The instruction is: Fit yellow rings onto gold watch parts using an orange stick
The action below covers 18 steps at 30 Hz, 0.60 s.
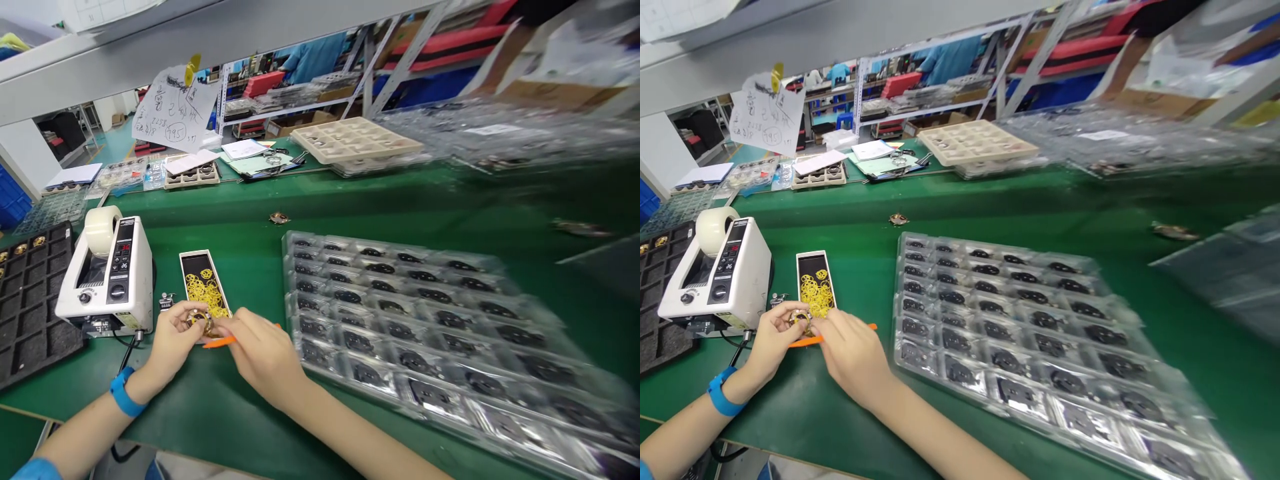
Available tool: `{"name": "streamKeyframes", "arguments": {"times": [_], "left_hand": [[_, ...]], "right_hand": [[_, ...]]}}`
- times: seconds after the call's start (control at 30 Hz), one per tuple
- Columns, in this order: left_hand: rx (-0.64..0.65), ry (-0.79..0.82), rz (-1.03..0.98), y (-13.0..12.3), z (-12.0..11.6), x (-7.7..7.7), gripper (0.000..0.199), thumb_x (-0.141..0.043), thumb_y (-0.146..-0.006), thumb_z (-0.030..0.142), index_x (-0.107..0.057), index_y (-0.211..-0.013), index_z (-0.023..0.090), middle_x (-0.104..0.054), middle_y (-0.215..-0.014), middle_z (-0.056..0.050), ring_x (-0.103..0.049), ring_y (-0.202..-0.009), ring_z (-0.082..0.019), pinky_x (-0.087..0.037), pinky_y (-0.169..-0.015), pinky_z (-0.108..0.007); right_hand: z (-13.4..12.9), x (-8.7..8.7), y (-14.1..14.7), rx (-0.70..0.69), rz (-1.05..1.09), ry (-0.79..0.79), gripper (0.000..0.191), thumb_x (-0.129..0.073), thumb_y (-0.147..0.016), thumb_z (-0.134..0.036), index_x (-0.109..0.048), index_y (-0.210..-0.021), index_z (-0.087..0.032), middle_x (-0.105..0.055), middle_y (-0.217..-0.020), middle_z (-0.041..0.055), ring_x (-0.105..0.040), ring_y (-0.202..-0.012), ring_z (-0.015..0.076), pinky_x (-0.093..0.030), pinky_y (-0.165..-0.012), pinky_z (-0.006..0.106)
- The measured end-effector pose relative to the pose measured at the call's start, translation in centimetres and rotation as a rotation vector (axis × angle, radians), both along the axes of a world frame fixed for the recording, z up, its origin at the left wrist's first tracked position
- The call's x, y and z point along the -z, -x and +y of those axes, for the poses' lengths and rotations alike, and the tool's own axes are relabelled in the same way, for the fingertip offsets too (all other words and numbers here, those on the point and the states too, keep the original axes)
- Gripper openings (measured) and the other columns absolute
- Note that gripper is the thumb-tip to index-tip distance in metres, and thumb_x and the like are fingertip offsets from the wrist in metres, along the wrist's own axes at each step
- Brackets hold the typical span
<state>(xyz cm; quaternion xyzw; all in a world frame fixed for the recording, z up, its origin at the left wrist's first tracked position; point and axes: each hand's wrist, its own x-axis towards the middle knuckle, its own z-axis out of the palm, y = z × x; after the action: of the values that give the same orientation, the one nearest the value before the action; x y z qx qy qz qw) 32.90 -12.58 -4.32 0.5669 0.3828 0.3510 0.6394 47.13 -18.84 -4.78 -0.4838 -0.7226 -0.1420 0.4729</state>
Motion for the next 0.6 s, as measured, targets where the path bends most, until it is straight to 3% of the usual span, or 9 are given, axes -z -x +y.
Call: {"name": "streamKeyframes", "arguments": {"times": [0.1,0.27,0.5,0.6], "left_hand": [[-0.026,-0.057,-0.009,0.0,-0.2,0.3,0.041,-0.066,-0.065,0.021,-0.058,-0.103,0.009,-0.063,-0.090,-0.006,-0.063,-0.076,-0.010,-0.053,-0.069,-0.017],[0.001,-0.246,0.127,0.2,-1.0,0.9,0.044,-0.051,-0.069,0.010,-0.055,-0.113,0.013,-0.062,-0.105,-0.007,-0.062,-0.086,-0.011,-0.052,-0.075,-0.017],[0.075,-0.383,0.238,0.3,-1.8,1.0,0.040,-0.044,-0.080,0.010,-0.050,-0.119,0.015,-0.060,-0.113,-0.007,-0.062,-0.097,-0.012,-0.051,-0.088,-0.021],[0.090,-0.439,0.260,0.3,-1.7,1.1,0.038,-0.044,-0.081,0.010,-0.050,-0.118,0.015,-0.061,-0.113,-0.007,-0.062,-0.097,-0.012,-0.051,-0.087,-0.022]], "right_hand": [[0.6,0.8,0.9,0.087,-0.002,0.008,0.019,-0.043,-0.095,-0.014,-0.059,-0.085,-0.014,-0.055,-0.068,0.0020,-0.049,-0.059,0.0122,-0.037,-0.056,0.024],[1.3,1.9,1.2,0.092,0.145,0.047,0.011,-0.051,-0.091,-0.014,-0.060,-0.084,-0.014,-0.058,-0.071,0.0009,-0.053,-0.062,0.0108,-0.038,-0.057,0.023],[1.4,2.3,1.5,0.052,0.415,0.314,0.012,-0.052,-0.081,-0.012,-0.063,-0.081,-0.017,-0.061,-0.074,-0.0003,-0.053,-0.057,0.0099,-0.038,-0.049,0.022],[1.6,1.7,1.3,-0.059,0.548,0.417,0.009,-0.052,-0.074,-0.016,-0.060,-0.071,-0.017,-0.059,-0.070,0.0007,-0.051,-0.057,0.0109,-0.036,-0.050,0.021]]}}
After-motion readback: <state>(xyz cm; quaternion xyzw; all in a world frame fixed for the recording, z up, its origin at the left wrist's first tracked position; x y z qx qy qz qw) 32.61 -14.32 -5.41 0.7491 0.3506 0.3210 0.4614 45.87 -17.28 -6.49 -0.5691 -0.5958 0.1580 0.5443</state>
